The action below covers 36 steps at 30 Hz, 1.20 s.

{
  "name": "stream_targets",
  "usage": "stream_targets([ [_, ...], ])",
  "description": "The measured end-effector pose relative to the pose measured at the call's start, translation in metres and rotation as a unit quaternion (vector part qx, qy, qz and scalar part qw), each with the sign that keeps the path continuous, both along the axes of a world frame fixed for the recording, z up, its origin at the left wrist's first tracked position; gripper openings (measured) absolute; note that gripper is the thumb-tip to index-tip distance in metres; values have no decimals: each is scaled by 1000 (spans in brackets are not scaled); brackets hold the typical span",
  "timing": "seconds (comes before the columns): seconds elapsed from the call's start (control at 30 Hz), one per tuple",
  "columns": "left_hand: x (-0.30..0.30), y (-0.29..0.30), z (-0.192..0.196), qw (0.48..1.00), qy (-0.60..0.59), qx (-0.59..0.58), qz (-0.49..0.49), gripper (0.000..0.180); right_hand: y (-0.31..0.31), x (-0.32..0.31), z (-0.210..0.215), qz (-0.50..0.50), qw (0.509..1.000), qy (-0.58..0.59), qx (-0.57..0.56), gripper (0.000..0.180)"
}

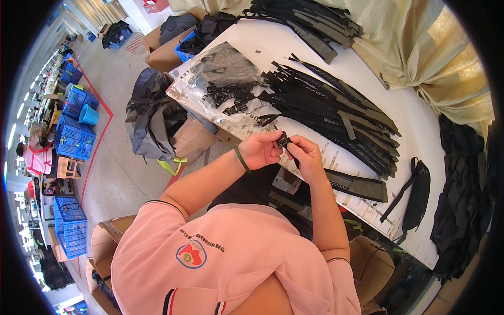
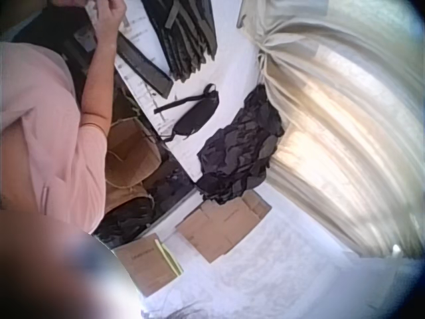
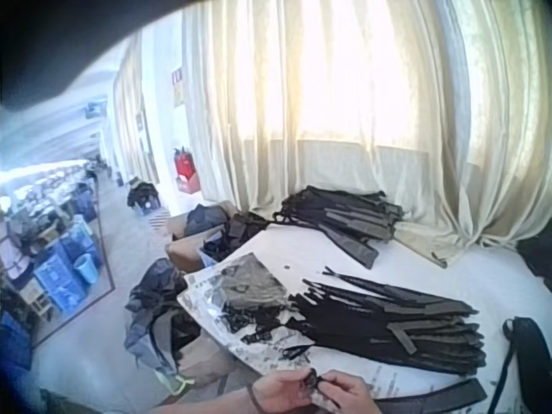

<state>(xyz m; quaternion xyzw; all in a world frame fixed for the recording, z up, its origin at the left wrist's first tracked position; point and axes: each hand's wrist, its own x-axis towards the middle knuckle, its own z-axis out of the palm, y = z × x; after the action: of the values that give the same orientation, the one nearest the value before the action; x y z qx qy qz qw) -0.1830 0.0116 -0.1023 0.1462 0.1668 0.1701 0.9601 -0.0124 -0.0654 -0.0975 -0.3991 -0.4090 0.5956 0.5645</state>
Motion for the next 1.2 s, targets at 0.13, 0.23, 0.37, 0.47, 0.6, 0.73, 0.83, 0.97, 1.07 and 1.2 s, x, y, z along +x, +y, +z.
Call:
stream_targets([
  [0.13,2,-1,-2,1000,-12,-1,-5,19,-1,3,1,23,1000,-4,-6,10],
  [0.23,3,-1,-8,1000,-19,3,-15,17,-2,4,5,30,996,-78,11,9],
  [0.37,4,-3,-13,1000,3,23,5,16,-2,6,16,-9,949,-285,132,8],
  [0.47,6,-6,-9,997,48,42,38,15,-3,0,17,-77,925,-337,158,7],
  [0.6,10,-7,0,989,114,64,74,14,-9,-10,9,-111,969,-210,61,12],
  [0.73,16,-8,6,979,117,131,100,14,-10,-11,11,-146,975,-158,52,20],
  [0.83,23,-10,11,970,151,134,137,18,-12,-6,24,-145,967,-201,55,22],
  [0.97,24,-10,10,962,168,180,116,16,-11,-3,21,-153,920,-333,143,21],
  [1.07,27,-12,17,938,197,260,116,15,-10,-3,23,-231,840,-431,236,17],
  [1.2,31,-12,13,908,187,338,163,16,-16,-5,26,-200,915,-281,210,17],
])
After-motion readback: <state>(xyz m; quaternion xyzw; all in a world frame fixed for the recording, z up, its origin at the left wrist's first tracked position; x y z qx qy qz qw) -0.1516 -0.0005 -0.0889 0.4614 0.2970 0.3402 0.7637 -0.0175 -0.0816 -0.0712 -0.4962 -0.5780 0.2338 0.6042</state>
